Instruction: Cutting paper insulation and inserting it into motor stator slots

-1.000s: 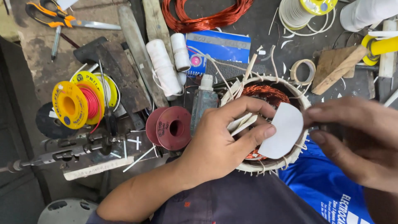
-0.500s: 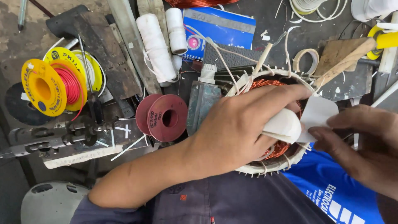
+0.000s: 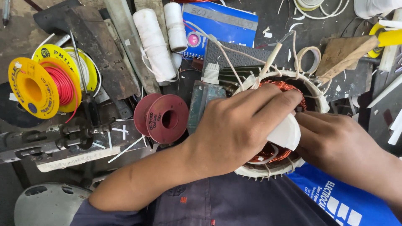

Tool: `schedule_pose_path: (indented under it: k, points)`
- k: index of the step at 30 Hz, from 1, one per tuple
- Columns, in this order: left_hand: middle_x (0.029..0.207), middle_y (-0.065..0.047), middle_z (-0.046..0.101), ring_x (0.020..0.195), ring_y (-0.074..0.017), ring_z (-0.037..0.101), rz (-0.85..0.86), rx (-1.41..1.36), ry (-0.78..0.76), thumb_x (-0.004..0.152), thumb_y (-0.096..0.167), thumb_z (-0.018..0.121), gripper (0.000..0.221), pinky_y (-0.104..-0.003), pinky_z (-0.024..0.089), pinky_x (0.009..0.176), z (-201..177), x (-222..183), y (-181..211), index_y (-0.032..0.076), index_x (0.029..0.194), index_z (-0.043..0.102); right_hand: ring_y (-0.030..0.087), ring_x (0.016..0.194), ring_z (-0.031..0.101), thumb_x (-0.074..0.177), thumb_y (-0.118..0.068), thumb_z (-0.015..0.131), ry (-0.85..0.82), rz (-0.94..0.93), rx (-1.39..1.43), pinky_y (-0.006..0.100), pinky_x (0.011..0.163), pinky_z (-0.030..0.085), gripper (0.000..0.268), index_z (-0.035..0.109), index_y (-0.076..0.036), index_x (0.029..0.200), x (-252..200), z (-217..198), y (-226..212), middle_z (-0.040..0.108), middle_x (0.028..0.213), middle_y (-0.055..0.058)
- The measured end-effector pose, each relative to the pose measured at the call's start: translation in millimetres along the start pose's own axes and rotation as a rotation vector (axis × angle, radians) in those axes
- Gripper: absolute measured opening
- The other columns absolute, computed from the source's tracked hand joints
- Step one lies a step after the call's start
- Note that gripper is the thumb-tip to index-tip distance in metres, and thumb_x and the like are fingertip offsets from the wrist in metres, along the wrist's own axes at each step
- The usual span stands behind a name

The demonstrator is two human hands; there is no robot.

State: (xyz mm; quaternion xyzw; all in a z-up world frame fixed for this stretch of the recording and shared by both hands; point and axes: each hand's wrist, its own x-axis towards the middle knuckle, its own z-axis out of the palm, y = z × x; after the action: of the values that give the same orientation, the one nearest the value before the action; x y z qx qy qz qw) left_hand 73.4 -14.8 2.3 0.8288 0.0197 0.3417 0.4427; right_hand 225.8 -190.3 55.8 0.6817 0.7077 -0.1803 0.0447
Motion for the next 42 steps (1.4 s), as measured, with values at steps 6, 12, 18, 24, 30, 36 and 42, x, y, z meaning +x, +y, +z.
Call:
schedule_pose_path:
  k: [6, 12, 18, 24, 30, 36, 42]
  points:
    - [0.105, -0.012, 0.068, 0.085, -0.0266, 0.071, 0.019, 0.030, 0.036, 0.097, -0.009, 0.073, 0.024, -0.035, 0.054, 0.059, 3, 0, -1, 0.001, 0.115, 0.061, 0.028, 0.059, 0.054, 0.076, 0.007, 0.066, -0.096, -0.110, -0.148, 0.045, 0.041, 0.045, 0.022, 0.051, -0.009, 0.071, 2, 1, 8, 0.051, 0.070, 0.006]
    - [0.099, -0.011, 0.067, 0.084, -0.0240, 0.072, 0.031, 0.055, 0.071, 0.097, -0.011, 0.074, 0.022, -0.032, 0.053, 0.058, 6, 0, -3, 0.002, 0.111, 0.062, 0.025, 0.058, 0.057, 0.068, 0.007, 0.064, -0.255, -0.007, -0.111, 0.044, 0.042, 0.051, 0.025, 0.049, -0.011, 0.078, 1, 5, 12, 0.052, 0.075, 0.005]
    - [0.088, -0.007, 0.056, 0.070, -0.0226, 0.059, 0.041, 0.128, 0.065, 0.094, -0.012, 0.068, 0.022, -0.035, 0.041, 0.044, 9, 4, -6, 0.003, 0.108, 0.058, 0.029, 0.056, 0.058, 0.082, -0.015, 0.070, -0.190, 0.021, -0.048, 0.049, 0.045, 0.046, 0.017, 0.054, -0.011, 0.082, 4, -2, 18, 0.056, 0.068, 0.006]
    - [0.082, -0.002, 0.054, 0.067, -0.0163, 0.060, 0.155, 0.327, 0.096, 0.093, -0.005, 0.068, 0.018, -0.031, 0.042, 0.045, 11, 16, -16, 0.008, 0.099, 0.057, 0.034, 0.092, 0.064, 0.087, -0.024, 0.062, -0.273, -0.272, -0.061, 0.049, 0.071, 0.059, 0.032, 0.065, -0.011, 0.116, 8, -27, 35, 0.069, 0.099, 0.010]
    - [0.082, 0.000, 0.057, 0.066, -0.0135, 0.060, 0.284, 0.319, 0.060, 0.094, -0.002, 0.069, 0.017, -0.028, 0.045, 0.044, 17, 26, -30, 0.009, 0.102, 0.058, 0.031, 0.084, 0.060, 0.091, -0.013, 0.056, -0.075, -0.314, -0.020, 0.047, 0.049, 0.051, 0.018, 0.069, -0.016, 0.104, 12, -30, 34, 0.059, 0.096, 0.008]
    - [0.083, 0.001, 0.060, 0.063, -0.0098, 0.054, 0.328, 0.385, 0.089, 0.103, 0.007, 0.066, 0.008, -0.023, 0.039, 0.048, 18, 28, -30, 0.012, 0.098, 0.062, 0.034, 0.068, 0.059, 0.095, -0.018, 0.055, 0.001, -0.536, -0.004, 0.045, 0.057, 0.052, 0.020, 0.064, -0.005, 0.107, 16, -25, 41, 0.061, 0.084, 0.012]
    - [0.082, 0.002, 0.058, 0.064, -0.0109, 0.051, 0.295, 0.355, 0.122, 0.098, 0.002, 0.066, 0.010, -0.023, 0.035, 0.049, 22, 27, -29, 0.012, 0.097, 0.065, 0.032, 0.063, 0.061, 0.090, -0.020, 0.066, -0.094, -0.560, 0.033, 0.046, 0.052, 0.055, 0.022, 0.067, -0.008, 0.109, -3, 1, 57, 0.063, 0.077, 0.011]
